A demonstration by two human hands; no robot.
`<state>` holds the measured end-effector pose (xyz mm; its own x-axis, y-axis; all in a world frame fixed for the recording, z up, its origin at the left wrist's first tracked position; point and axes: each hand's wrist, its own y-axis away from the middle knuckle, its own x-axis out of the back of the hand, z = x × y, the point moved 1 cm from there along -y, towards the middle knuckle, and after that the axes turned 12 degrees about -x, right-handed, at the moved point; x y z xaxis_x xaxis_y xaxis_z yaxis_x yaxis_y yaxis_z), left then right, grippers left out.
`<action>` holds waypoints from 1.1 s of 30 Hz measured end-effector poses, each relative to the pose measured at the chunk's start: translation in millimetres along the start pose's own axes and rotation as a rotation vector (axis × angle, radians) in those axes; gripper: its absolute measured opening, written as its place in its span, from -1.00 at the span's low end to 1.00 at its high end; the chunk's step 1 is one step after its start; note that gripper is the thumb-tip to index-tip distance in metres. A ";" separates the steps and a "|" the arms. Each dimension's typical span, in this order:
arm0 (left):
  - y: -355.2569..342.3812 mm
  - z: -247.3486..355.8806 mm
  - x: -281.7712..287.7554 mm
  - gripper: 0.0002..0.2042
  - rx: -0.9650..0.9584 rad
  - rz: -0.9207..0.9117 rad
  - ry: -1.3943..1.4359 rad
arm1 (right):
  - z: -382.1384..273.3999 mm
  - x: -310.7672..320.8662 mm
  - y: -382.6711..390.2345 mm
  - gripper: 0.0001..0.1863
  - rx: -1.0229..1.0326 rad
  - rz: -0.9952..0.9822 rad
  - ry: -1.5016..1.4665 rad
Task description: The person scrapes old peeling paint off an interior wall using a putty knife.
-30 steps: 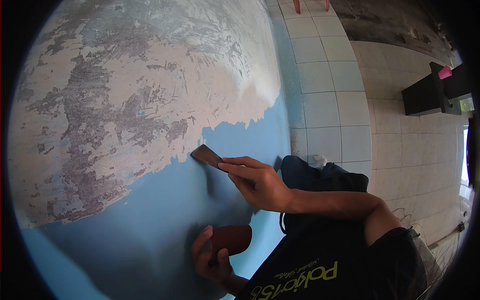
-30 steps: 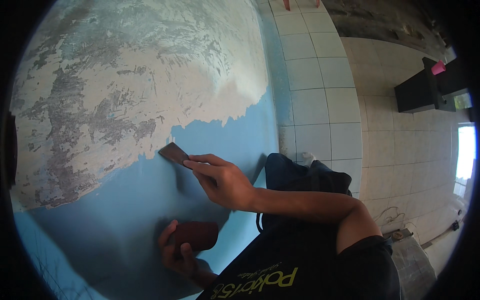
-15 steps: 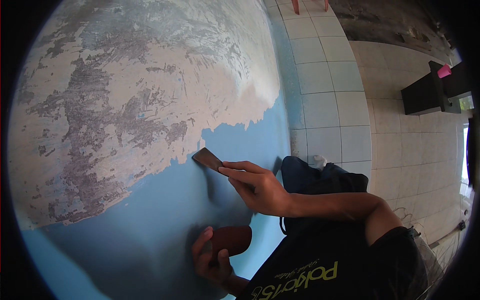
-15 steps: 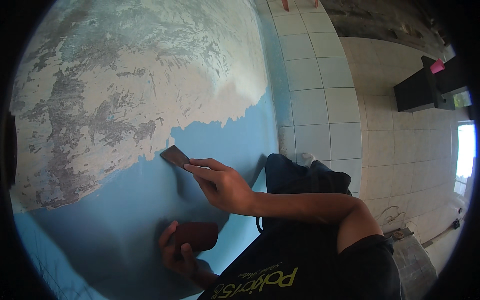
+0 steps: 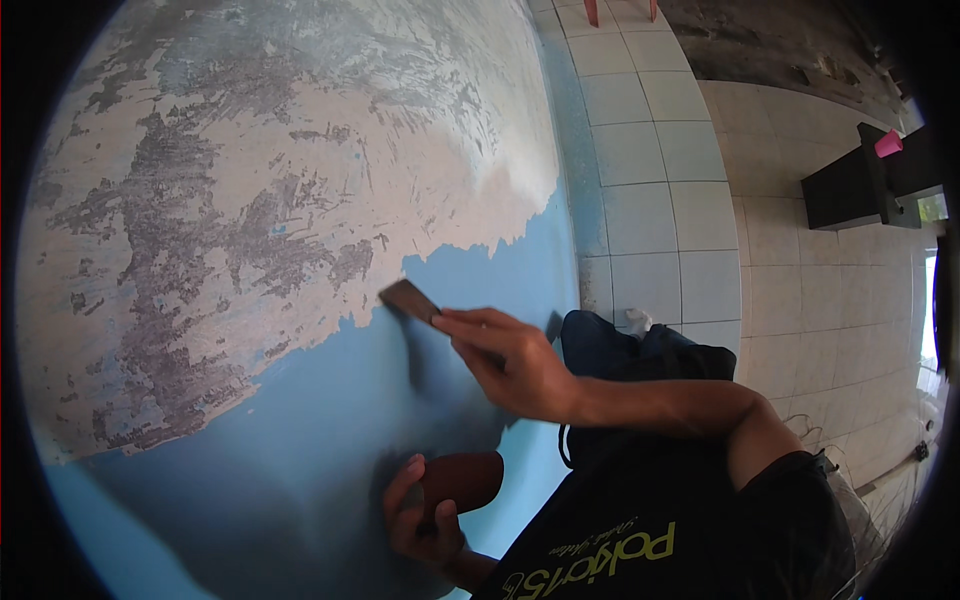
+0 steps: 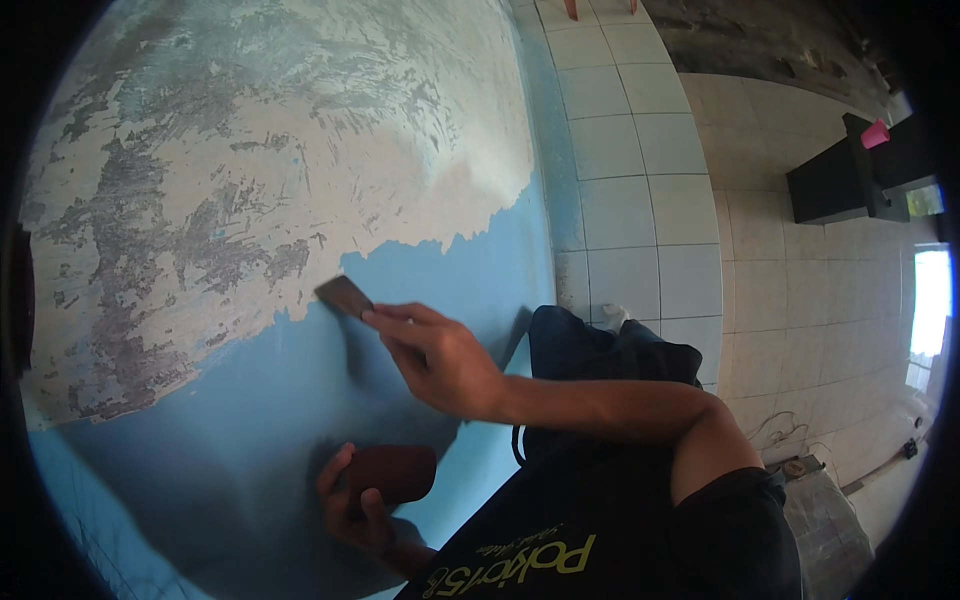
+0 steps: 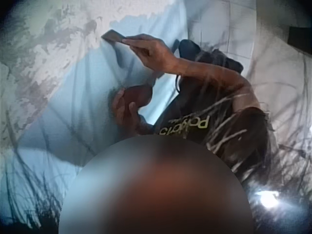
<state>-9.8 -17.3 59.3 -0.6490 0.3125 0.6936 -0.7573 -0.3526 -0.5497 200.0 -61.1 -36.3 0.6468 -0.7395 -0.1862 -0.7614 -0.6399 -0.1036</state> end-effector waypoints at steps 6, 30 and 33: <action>2.3 -0.4 -1.3 -0.61 0.000 0.043 0.033 | 4.6 -0.1 -13.6 -0.66 0.003 0.040 0.032; 0.9 -0.1 3.6 -0.64 -0.052 -0.042 0.003 | -0.1 1.1 9.1 -0.58 -0.053 -0.097 0.075; -0.5 0.9 3.1 -0.64 -0.011 -0.082 -0.027 | 1.8 -2.2 11.7 -0.57 -0.030 -0.067 0.078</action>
<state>-11.4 -17.0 62.1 -0.5829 0.3161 0.7486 -0.8086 -0.3169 -0.4958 189.7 -66.6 -38.8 0.6982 -0.7085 -0.1029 -0.7158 -0.6933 -0.0835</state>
